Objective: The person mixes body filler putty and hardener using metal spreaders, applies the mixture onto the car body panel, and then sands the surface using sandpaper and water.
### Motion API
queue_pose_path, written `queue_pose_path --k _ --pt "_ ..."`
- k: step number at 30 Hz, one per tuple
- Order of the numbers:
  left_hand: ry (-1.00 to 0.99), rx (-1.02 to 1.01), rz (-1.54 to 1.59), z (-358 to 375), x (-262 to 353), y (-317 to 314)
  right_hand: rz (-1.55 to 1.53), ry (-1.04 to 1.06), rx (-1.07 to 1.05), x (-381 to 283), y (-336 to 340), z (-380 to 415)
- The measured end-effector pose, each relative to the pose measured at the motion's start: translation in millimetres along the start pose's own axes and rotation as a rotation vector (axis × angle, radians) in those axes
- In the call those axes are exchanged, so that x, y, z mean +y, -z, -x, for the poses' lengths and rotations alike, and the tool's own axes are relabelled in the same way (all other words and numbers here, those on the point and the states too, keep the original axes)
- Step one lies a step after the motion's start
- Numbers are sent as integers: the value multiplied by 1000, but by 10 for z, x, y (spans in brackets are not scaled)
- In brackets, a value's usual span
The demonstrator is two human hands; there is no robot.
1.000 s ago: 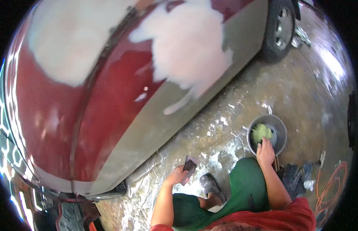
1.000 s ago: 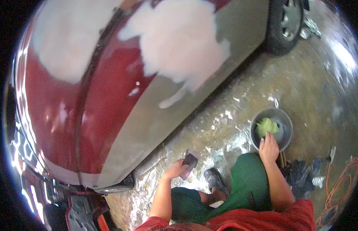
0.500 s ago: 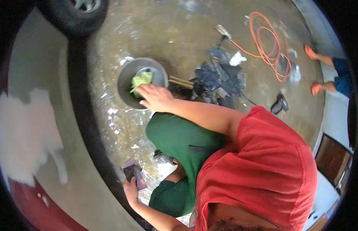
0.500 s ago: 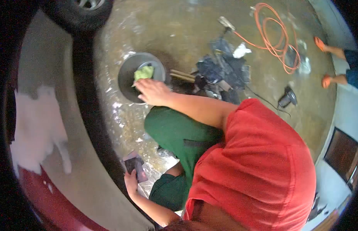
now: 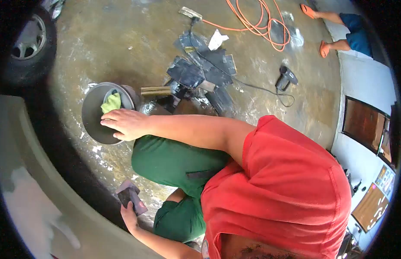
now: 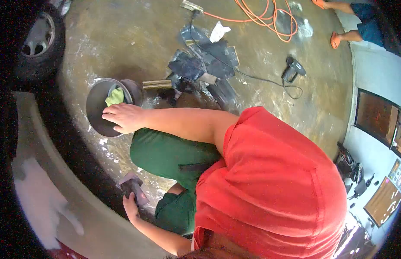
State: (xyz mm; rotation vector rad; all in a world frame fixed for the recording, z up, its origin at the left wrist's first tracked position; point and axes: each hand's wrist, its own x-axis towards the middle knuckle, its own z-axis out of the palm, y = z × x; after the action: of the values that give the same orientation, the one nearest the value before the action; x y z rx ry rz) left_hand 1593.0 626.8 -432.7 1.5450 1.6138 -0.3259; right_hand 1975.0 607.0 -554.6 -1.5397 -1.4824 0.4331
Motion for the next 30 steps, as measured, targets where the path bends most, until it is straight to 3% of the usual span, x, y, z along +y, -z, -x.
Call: queue_pose_path --k 5,6,8,9,11,12,13,14,15,16,17,19,20,21,23,24,26,27,28,30 --pt "136 -93 28 -181 68 -6 -291 -61 95 -63 153 37" --pt "124 -128 52 -262 45 3 -423 -81 198 -71 239 94" --pt "114 -195 104 -350 -50 18 -461 -159 318 75 542 365" --pt "103 -167 122 -354 -46 9 -320 -159 380 230 812 574" --pt "78 -108 167 -366 -7 -64 -98 -523 593 637 1242 1254" --pt "98 -108 68 -396 65 -71 -158 -710 750 897 1442 1658" --pt "121 -109 -31 -418 155 -44 267 -718 779 1369 1651 2239" --pt "146 -109 -132 -451 205 -39 142 -917 972 1819 1862 2860" --pt "141 -131 -185 -513 191 -48 601 -938 897 2033 2173 3483" --pt "133 -152 -238 -610 147 -11 456 -1377 777 2218 2604 4058" --pt "122 -172 -293 -715 90 52 783 -1520 784 2340 2837 4567" --pt "129 -183 -362 -980 -143 128 1228 -1604 234 2983 3361 6168" --pt "176 -173 -386 -1095 -283 219 1029 -1863 436 2822 3553 6080" --pt "233 -156 -402 -1152 -424 323 963 -1748 633 2890 3650 6471" --pt "252 -179 -418 -1341 -609 474 1025 -1873 521 2567 3778 5963" --pt "228 -190 -492 -1420 -622 518 832 -1920 544 2550 3860 5908" --pt "164 -176 -530 -1527 -677 592 413 -2068 542 2892 4133 6413" --pt "116 -154 -502 -1538 -720 609 506 -2010 602 3050 4151 6645" --pt "191 -151 -486 -1551 -709 611 599 -1949 656 3210 4170 6879" --pt "279 -139 -535 -1520 -425 557 458 -2102 658 3245 4167 6911"
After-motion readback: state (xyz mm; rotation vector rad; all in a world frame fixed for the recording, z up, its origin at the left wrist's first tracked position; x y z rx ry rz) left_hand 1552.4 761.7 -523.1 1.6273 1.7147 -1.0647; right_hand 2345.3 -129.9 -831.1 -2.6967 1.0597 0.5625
